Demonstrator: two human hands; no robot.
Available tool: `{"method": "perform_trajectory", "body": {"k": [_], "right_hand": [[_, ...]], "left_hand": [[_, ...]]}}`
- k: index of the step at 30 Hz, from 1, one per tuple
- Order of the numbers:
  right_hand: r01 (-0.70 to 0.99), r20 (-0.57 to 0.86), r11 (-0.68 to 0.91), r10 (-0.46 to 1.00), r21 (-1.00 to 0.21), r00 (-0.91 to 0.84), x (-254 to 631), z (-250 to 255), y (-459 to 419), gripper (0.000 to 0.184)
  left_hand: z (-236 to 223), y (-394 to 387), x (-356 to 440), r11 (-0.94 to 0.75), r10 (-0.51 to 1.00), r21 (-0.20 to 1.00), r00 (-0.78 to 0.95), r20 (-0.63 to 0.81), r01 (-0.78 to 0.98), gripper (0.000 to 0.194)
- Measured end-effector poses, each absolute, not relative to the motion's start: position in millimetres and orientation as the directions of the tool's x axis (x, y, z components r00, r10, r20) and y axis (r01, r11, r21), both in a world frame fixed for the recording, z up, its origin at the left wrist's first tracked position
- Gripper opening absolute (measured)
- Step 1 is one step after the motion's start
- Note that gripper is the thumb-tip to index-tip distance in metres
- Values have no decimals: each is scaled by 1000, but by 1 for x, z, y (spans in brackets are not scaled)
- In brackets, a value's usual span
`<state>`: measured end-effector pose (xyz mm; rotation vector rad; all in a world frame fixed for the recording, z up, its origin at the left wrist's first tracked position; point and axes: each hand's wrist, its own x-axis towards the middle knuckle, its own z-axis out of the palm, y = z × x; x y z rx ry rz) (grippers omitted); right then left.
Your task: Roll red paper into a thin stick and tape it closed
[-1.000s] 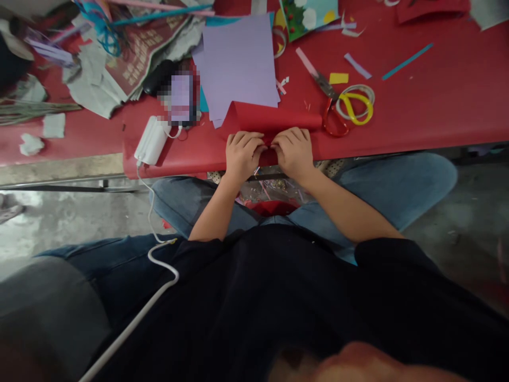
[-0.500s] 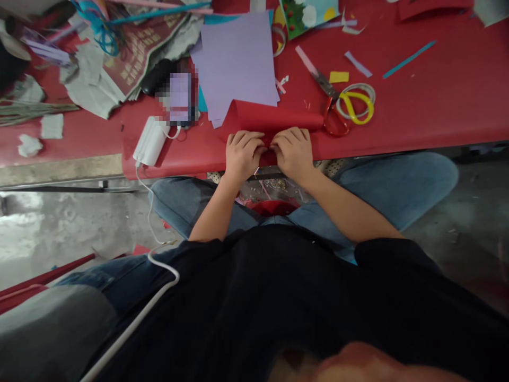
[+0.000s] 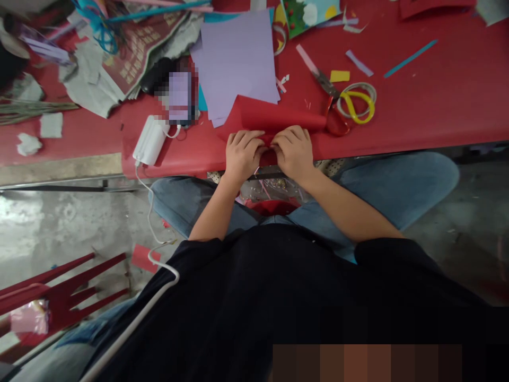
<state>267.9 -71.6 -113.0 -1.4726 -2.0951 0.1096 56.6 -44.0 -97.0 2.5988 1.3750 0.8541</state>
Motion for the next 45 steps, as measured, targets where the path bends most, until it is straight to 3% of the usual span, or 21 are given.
{"method": "perform_trajectory", "body": {"k": [11, 19, 45], "right_hand": [[874, 362, 354, 904, -332, -228, 268, -110, -72, 47], [841, 407, 382, 887, -383, -217, 268, -111, -73, 51], [849, 380, 352, 903, -393, -198, 267, -112, -72, 50]], "left_hand": [[-100, -43, 58, -583, 789, 285, 446, 423, 761, 29], [-97, -45, 57, -554, 821, 352, 426, 380, 754, 29], [-96, -46, 61, -535, 832, 309, 427, 355, 786, 30]]}}
